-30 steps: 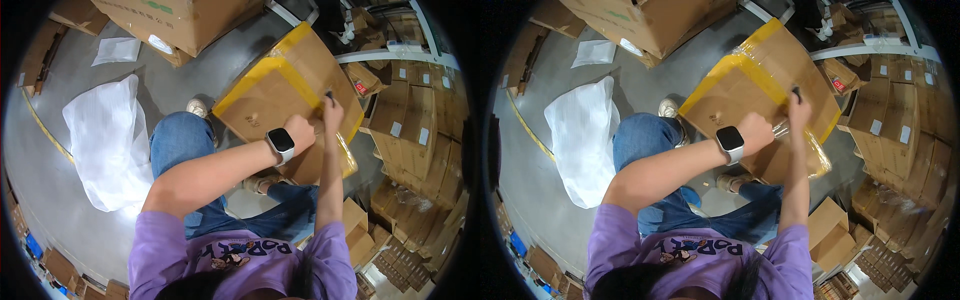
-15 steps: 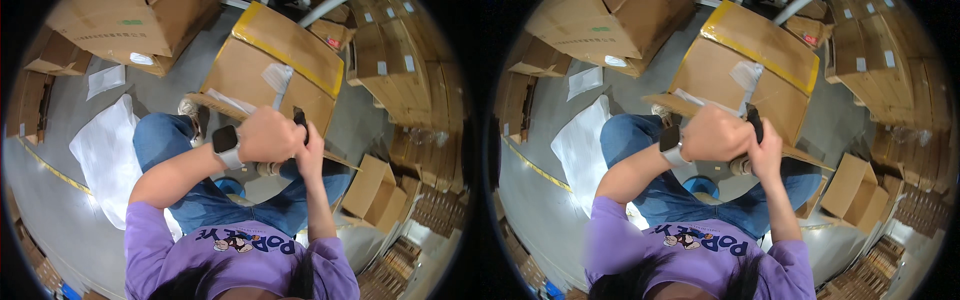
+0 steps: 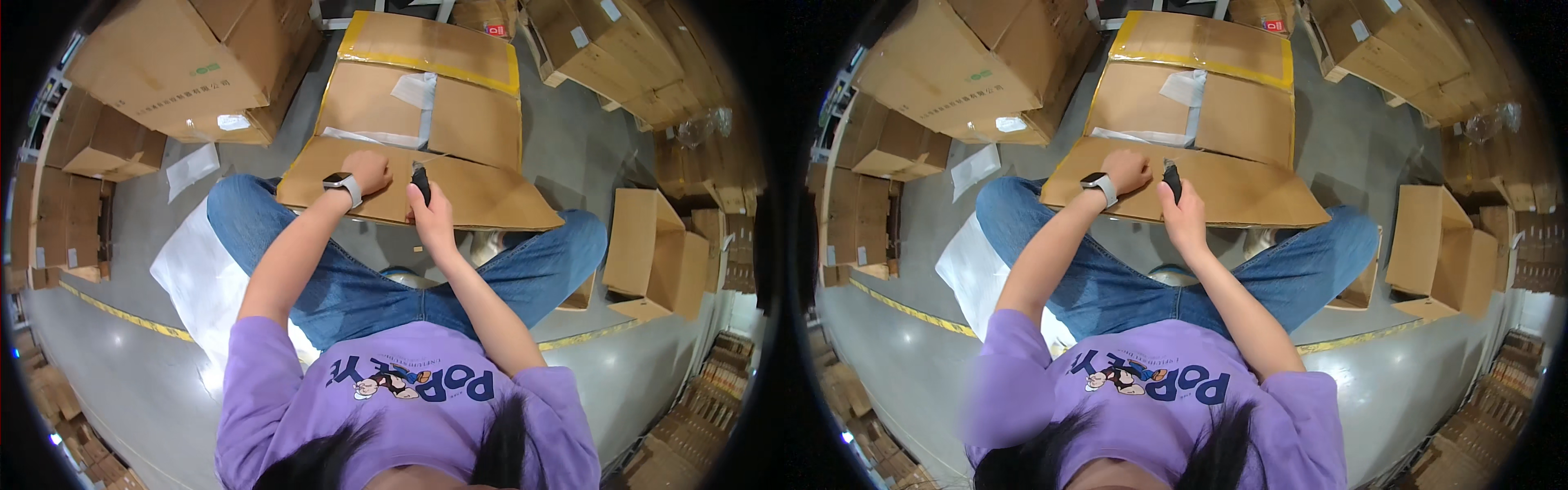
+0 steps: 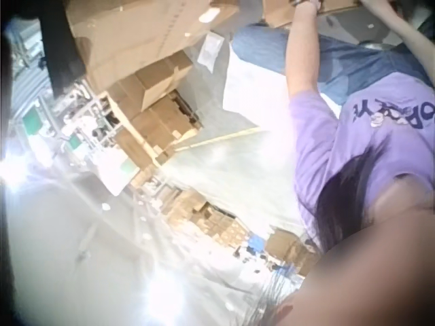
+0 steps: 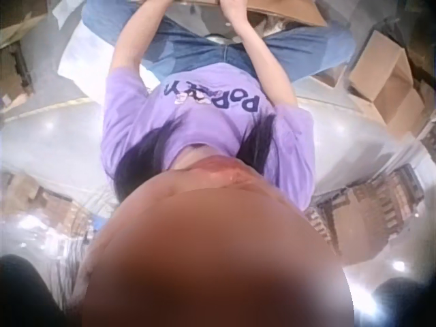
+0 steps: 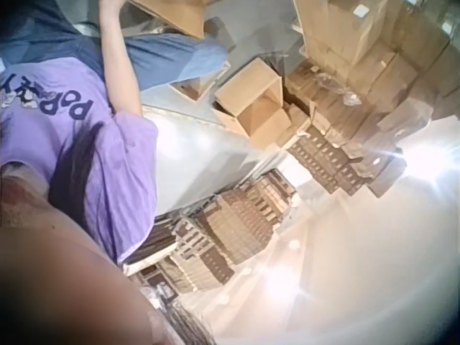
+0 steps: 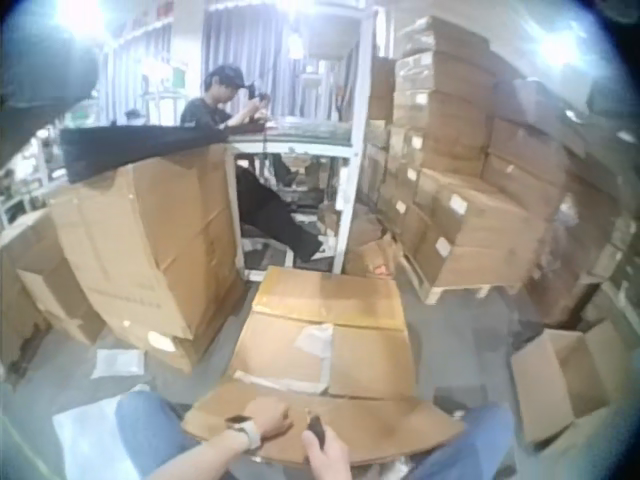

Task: Attaching small black plastic pieces to larger black plastic panels and organizing them into a cardboard box.

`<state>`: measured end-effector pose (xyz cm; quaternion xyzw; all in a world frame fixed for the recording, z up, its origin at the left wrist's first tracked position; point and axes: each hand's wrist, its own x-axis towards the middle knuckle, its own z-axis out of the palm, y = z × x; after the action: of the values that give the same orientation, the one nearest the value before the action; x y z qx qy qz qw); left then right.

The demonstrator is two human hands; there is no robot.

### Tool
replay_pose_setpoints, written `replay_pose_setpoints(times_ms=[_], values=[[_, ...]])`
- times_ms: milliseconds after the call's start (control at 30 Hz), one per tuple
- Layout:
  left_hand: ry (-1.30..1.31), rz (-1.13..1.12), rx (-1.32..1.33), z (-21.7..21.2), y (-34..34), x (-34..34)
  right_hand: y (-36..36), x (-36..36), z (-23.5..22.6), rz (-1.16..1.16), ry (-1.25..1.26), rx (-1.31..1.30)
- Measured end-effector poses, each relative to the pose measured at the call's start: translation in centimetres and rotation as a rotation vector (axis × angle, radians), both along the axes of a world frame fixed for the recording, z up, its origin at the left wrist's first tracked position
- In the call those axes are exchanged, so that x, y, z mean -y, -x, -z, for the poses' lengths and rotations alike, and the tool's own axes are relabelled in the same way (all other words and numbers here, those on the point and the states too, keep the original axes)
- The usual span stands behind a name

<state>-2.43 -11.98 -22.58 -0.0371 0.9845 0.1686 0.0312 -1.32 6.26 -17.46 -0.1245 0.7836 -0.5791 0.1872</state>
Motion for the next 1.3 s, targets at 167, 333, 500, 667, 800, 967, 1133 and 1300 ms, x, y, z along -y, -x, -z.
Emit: replay_pose_setpoints(times_ms=[167, 333, 500, 667, 800, 967, 1133, 1300], values=[[0.124, -0.152, -0.012, 4.7, -2.4, -1.8, -0.5, 0.6, 6.6, 0.161, 0.129, 0.397], [0.119, -0.021, 0.194, 10.8, -2.6, -3.2, 3.6, -3.3, 17.8, 0.414, -0.306, 0.336], [-0.041, -0.126, 0.324, 11.3, -0.9, -0.4, 4.4, 0.0, 12.8, 0.233, -0.196, 0.385], [-0.267, -0.482, 0.157, 7.3, 5.5, 4.8, 9.1, 1.3, 8.6, 0.055, 0.040, 0.511], [-0.391, -0.411, 0.138, 5.8, 15.1, 7.6, 16.7, 1.4, 7.9, 0.143, -0.004, 0.374], [-1.041, -0.789, -0.004, 9.0, 23.9, 13.5, 21.6, 4.8, 8.0, 0.142, 0.021, 0.464], [-1.457, -1.112, -0.126, 12.7, 30.0, 14.8, 20.4, 4.8, 11.1, 0.026, -0.032, 0.490], [-1.736, -1.283, -0.326, 11.6, 32.1, 14.9, 21.9, 5.0, 11.0, 0.115, -0.067, 0.584]])
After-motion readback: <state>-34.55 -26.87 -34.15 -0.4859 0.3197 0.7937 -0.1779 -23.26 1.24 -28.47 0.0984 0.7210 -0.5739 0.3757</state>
